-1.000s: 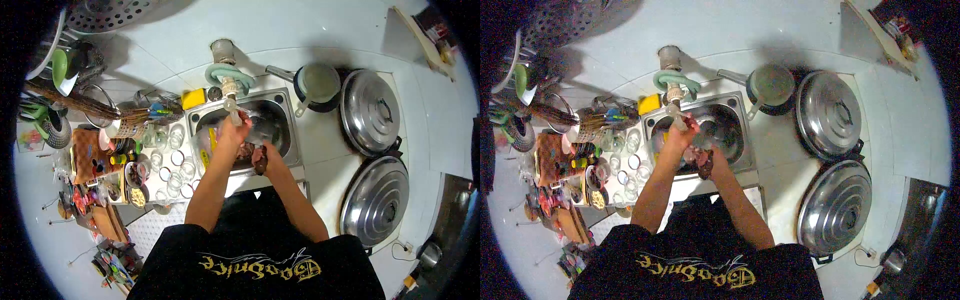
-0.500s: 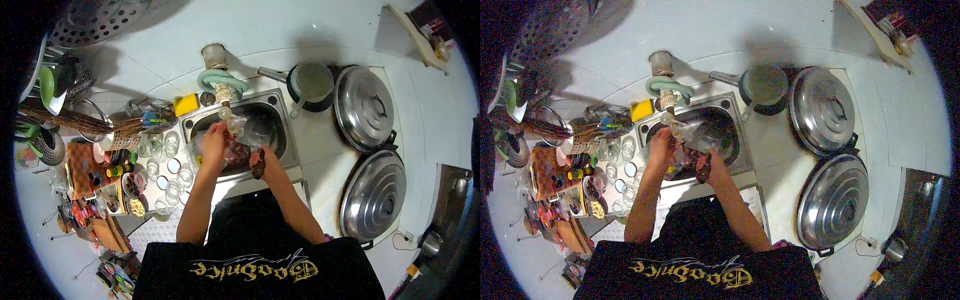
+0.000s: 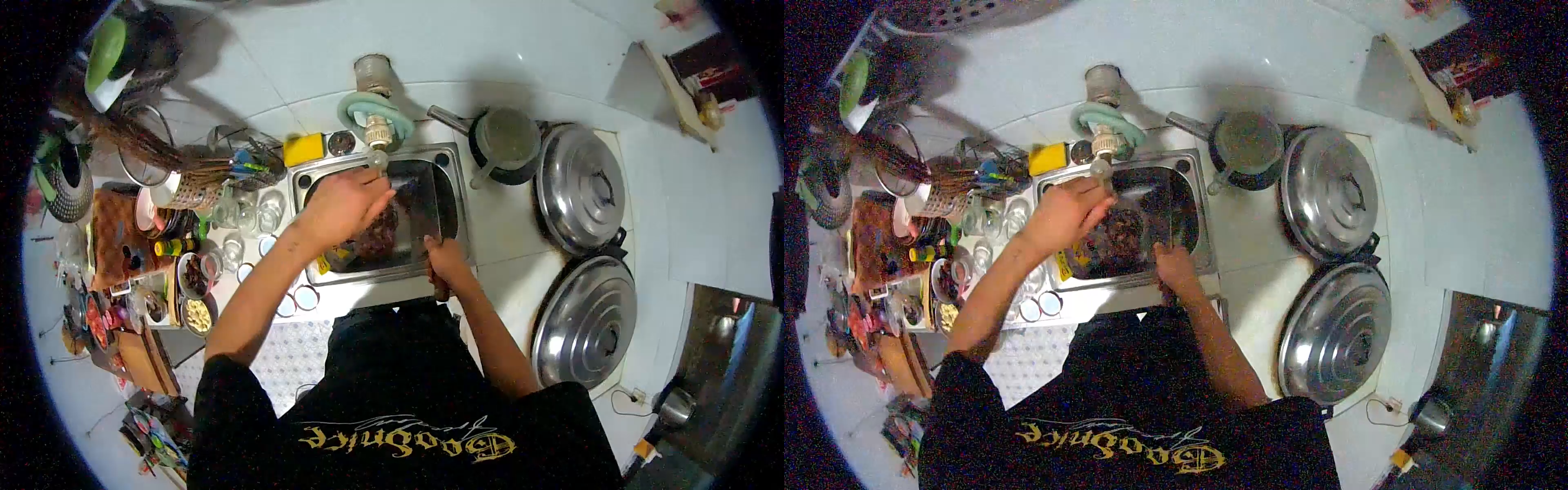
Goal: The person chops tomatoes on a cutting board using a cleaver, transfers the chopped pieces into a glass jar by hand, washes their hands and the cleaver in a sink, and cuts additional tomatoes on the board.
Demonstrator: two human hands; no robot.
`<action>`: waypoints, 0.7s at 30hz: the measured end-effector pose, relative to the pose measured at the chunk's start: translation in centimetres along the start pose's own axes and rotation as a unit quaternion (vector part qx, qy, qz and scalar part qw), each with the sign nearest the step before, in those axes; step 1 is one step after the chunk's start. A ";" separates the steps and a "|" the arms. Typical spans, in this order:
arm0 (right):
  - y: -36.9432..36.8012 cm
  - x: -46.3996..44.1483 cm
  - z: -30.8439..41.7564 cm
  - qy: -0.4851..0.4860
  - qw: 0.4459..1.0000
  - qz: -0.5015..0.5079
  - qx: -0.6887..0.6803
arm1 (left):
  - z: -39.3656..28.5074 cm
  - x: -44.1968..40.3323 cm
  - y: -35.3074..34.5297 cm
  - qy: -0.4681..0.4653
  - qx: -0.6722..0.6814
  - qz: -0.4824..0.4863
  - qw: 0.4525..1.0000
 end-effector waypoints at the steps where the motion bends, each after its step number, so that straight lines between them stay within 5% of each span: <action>1: 0.9 2.2 2.4 -0.015 0.999 -0.009 0.035 | 0.6 0.4 0.1 -0.041 0.026 -0.029 0.998; 4: 1.7 5.0 5.1 0.054 0.984 -0.050 0.163 | 0.2 2.1 -0.1 -0.077 0.090 -0.123 0.985; 6: 2.3 8.3 7.7 0.007 0.979 -0.032 0.203 | -0.3 4.6 -0.5 0.084 0.117 -0.190 0.971; 8: 2.5 8.5 5.1 0.070 0.968 -0.067 0.230 | -0.7 7.8 -3.2 0.267 0.222 -0.210 0.914; 10: 2.8 8.5 4.4 0.156 0.968 -0.047 0.189 | 0.1 10.1 -7.8 0.301 0.234 -0.254 0.889; 11: 2.7 7.7 4.0 0.160 0.976 -0.032 0.147 | 0.8 9.4 -9.9 0.397 0.218 -0.167 0.876; 12: 1.2 6.3 3.1 0.075 0.995 0.003 0.072 | 2.5 9.4 -13.7 0.374 0.182 -0.169 0.893; 14: 0.3 9.9 0.1 0.052 0.995 0.049 0.075 | 7.3 11.3 -28.4 0.175 0.098 0.025 0.979; 15: 0.1 9.0 1.4 0.052 0.996 0.052 0.054 | 2.3 9.7 -17.0 0.337 0.130 0.018 0.932; 17: -1.1 6.5 2.4 0.001 0.996 0.079 -0.040 | 0.3 10.6 -13.1 0.342 0.237 -0.157 0.896; 19: 1.0 5.3 0.0 -0.056 0.990 0.099 -0.081 | -1.4 13.3 -12.1 0.403 0.223 -0.180 0.869; 20: 0.8 3.2 -0.8 -0.173 0.905 0.205 -0.331 | -0.7 14.2 -11.0 0.435 0.192 -0.198 0.857; 21: 0.7 3.7 -0.7 -0.285 0.733 0.282 -0.550 | -0.5 14.8 -11.3 0.466 0.206 -0.200 0.837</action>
Point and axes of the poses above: each hand's wrist, its own x-axis away from the middle knuckle, its own y-axis out of the back of the hand, z = x × y, the point moved 2 cm from there along -x, towards the middle knuckle, and after that the axes turned 4 degrees about -y, right-handed, at the moved point
